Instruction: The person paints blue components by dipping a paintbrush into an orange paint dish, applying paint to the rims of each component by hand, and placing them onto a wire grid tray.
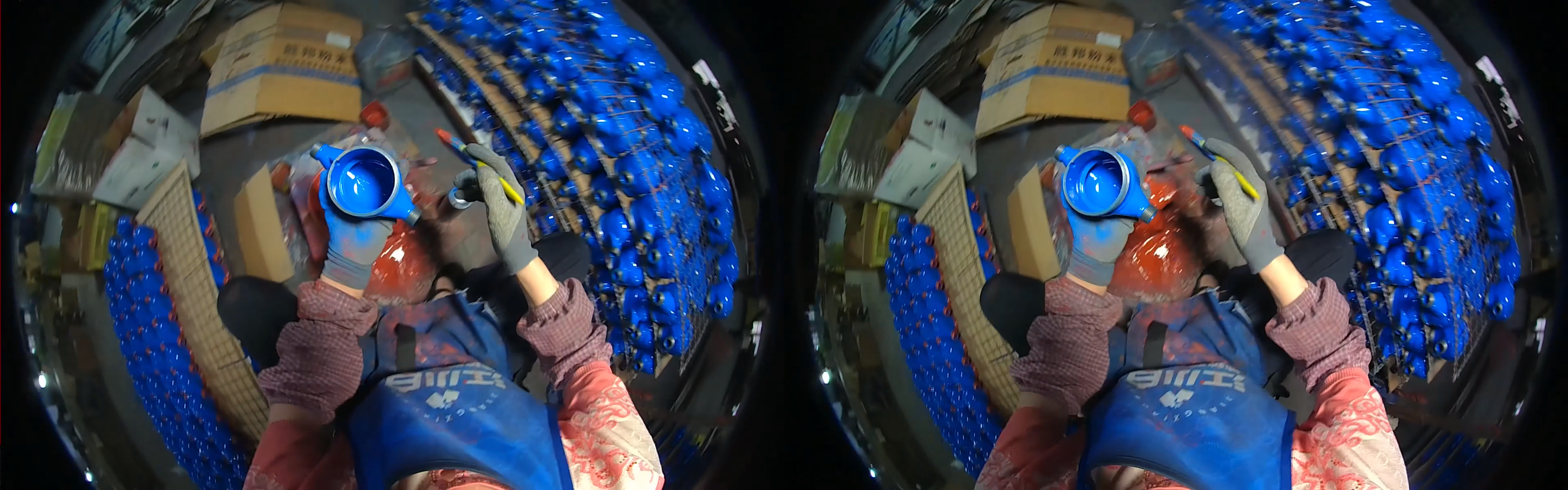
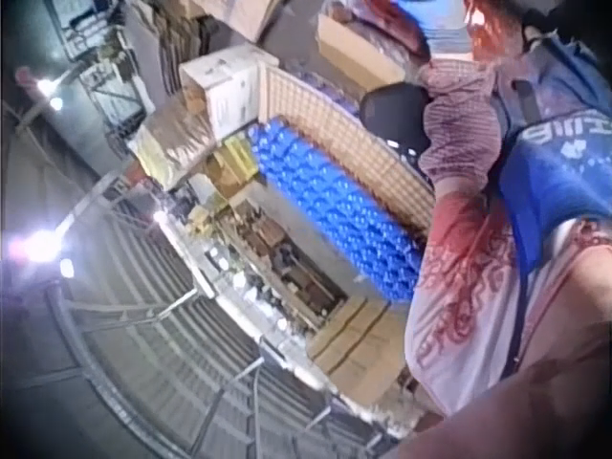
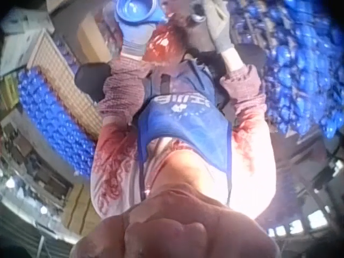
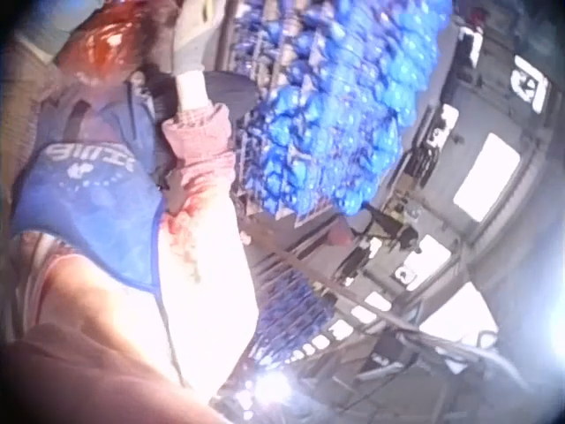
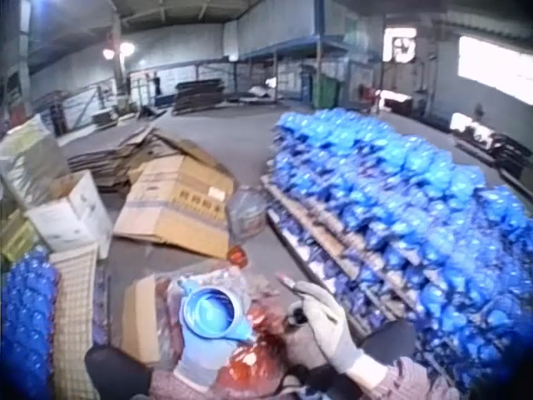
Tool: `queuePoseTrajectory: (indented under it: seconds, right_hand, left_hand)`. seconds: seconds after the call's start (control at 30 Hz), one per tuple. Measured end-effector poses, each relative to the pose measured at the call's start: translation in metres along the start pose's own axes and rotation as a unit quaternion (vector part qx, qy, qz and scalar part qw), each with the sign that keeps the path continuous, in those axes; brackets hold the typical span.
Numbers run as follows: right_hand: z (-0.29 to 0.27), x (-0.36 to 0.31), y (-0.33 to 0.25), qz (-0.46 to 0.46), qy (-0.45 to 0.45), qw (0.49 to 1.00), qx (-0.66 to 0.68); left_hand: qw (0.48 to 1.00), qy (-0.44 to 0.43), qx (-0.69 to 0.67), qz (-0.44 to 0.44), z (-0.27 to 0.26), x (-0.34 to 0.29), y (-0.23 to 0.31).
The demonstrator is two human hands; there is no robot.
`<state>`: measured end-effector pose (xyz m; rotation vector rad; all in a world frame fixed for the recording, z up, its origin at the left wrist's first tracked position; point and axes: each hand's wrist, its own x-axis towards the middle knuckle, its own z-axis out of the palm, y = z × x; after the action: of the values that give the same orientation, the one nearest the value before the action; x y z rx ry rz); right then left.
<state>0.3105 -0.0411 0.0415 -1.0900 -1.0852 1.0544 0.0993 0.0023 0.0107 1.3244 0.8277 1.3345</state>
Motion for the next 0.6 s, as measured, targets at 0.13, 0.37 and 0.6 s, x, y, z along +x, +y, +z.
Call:
queuePoseTrajectory:
  seconds: [0.13,0.37,0.6]
  right_hand:
    - [0.02,0.01,0.069,0.021,-0.021,0.998,-0.061]
    - [0.042,0.02,0.096,0.133,-0.001,0.989,-0.066]
    - [0.049,0.021,0.107,0.108,0.01,0.991,-0.082]
  left_hand:
    - [0.864,0.065,-0.439,-0.237,-0.071,-0.014,0.006]
    - [0.908,0.048,-0.337,-0.246,-0.138,-0.012,0.015]
    - [0.918,0.069,-0.338,-0.198,-0.14,-0.018,0.005]
